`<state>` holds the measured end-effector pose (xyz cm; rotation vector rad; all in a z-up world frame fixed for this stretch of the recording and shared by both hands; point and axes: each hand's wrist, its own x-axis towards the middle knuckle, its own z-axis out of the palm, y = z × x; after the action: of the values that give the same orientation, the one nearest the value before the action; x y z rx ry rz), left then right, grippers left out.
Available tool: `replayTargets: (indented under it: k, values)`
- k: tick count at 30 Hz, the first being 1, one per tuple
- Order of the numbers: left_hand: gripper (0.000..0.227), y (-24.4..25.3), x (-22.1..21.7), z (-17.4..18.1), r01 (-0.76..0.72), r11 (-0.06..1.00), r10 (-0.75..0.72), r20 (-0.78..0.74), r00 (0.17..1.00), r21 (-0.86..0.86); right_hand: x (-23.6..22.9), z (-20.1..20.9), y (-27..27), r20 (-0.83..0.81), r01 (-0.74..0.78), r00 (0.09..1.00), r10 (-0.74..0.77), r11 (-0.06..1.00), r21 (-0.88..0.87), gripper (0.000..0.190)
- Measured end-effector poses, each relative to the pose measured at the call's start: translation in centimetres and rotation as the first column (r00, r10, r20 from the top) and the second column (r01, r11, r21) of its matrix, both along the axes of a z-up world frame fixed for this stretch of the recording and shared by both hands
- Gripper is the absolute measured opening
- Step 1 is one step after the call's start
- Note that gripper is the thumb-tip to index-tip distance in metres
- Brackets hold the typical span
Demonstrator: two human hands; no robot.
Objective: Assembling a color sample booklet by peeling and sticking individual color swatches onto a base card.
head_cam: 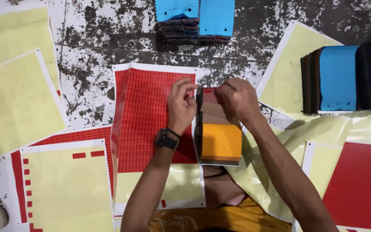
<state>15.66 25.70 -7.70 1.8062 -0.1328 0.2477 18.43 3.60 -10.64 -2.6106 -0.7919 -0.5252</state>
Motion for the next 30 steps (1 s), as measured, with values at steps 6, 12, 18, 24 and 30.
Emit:
replayTargets:
  k: [6, 12, 18, 24, 30]
  values:
    - [0.041, 0.5, -0.1, 2.0, 0.015, 0.978, -0.031, -0.078, 0.996, -0.206, -2.0, 4.5, -0.2, -0.161, -0.230, 0.956, 0.245, 0.967, 0.106, 0.005]
    - [0.045, 0.3, -0.1, 2.5, 0.128, 0.960, -0.157, -0.100, 0.983, -0.247, -1.9, 8.6, 1.3, -0.559, 0.035, 0.792, 0.246, 0.895, 0.444, 0.017]
    - [0.042, -0.2, -0.2, 3.3, 0.143, 0.943, -0.179, -0.097, 0.979, -0.302, -2.0, 7.2, 1.7, -0.671, 0.161, 0.695, 0.259, 0.853, 0.496, 0.018]
    - [0.042, -0.5, -0.4, 3.5, 0.134, 0.946, -0.170, -0.100, 0.980, -0.295, -2.0, 7.0, 1.7, -0.694, 0.209, 0.668, 0.268, 0.828, 0.521, 0.015]
    - [0.044, -0.8, -0.3, 2.8, 0.120, 0.952, -0.147, -0.079, 0.986, -0.281, -1.9, 6.1, 1.6, -0.704, 0.201, 0.674, 0.226, 0.860, 0.468, 0.014]
